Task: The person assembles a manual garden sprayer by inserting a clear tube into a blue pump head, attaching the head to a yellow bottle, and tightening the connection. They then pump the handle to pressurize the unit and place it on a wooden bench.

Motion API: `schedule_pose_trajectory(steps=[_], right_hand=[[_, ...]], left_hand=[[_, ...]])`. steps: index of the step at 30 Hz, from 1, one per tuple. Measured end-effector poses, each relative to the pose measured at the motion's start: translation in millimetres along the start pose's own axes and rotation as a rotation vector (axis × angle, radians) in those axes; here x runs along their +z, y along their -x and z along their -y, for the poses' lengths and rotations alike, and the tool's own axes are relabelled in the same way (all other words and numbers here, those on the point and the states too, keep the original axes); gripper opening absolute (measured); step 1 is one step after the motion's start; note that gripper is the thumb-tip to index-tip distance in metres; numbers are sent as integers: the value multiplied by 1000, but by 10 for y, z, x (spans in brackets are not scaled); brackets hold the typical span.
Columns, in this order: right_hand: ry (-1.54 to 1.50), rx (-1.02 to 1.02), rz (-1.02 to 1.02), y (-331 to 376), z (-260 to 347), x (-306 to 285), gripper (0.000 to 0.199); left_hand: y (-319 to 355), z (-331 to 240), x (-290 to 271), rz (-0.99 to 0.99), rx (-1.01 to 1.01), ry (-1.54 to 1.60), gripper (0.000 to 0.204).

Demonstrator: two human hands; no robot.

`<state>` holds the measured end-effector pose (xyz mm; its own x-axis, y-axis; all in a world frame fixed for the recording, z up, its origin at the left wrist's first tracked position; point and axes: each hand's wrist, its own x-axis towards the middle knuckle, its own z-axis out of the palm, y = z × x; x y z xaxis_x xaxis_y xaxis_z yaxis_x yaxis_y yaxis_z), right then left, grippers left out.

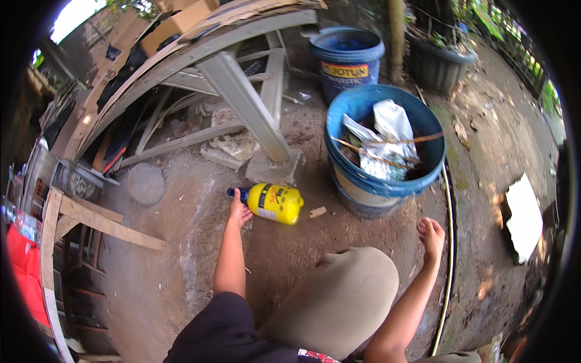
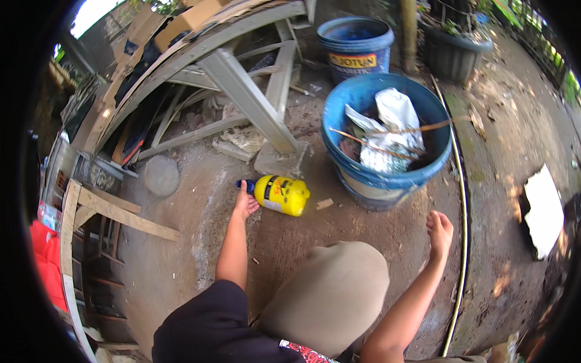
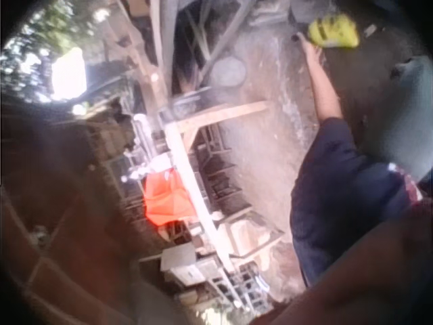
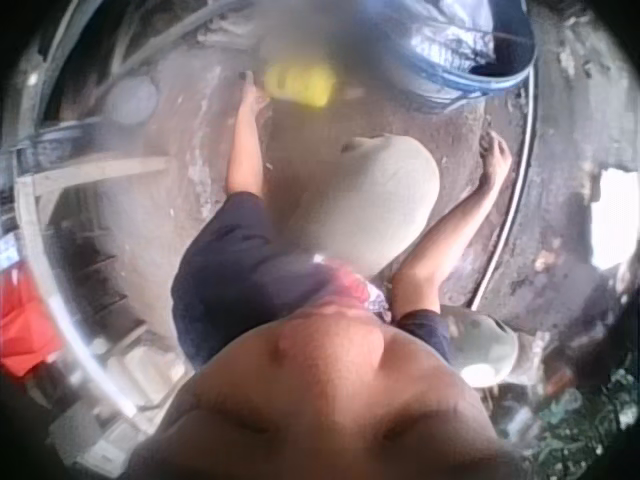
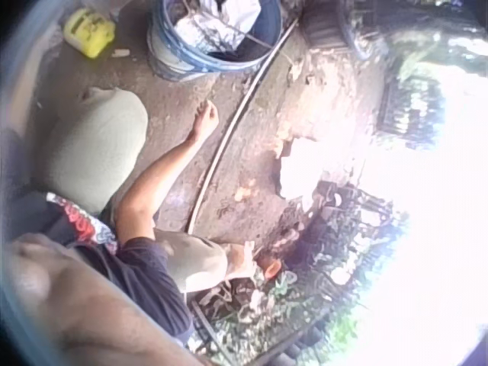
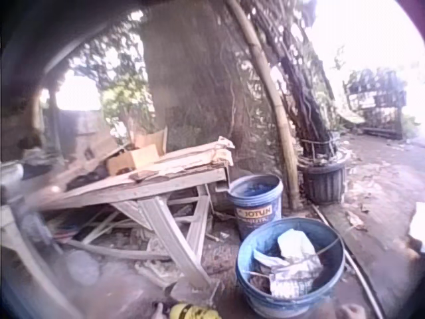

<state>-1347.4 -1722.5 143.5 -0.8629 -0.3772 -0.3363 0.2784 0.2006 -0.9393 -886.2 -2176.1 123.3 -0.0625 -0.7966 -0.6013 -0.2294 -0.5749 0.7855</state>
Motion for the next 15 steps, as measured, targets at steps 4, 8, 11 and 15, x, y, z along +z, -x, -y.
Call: schedule_pose_trajectory(steps=[4,8,11,15], right_hand=[[-2,64,-57,126,269,39,27],[-69,31,-20,231,282,363,25],[-36,48,100,339,213,621,21],[112,142,188,176,152,675,23]], left_hand=[[-205,-268,-193,-35,49,271,46],[-184,-535,-214,69,-42,728,20],[147,-384,-48,156,31,876,17],[1036,-441,300,198,209,759,41]])
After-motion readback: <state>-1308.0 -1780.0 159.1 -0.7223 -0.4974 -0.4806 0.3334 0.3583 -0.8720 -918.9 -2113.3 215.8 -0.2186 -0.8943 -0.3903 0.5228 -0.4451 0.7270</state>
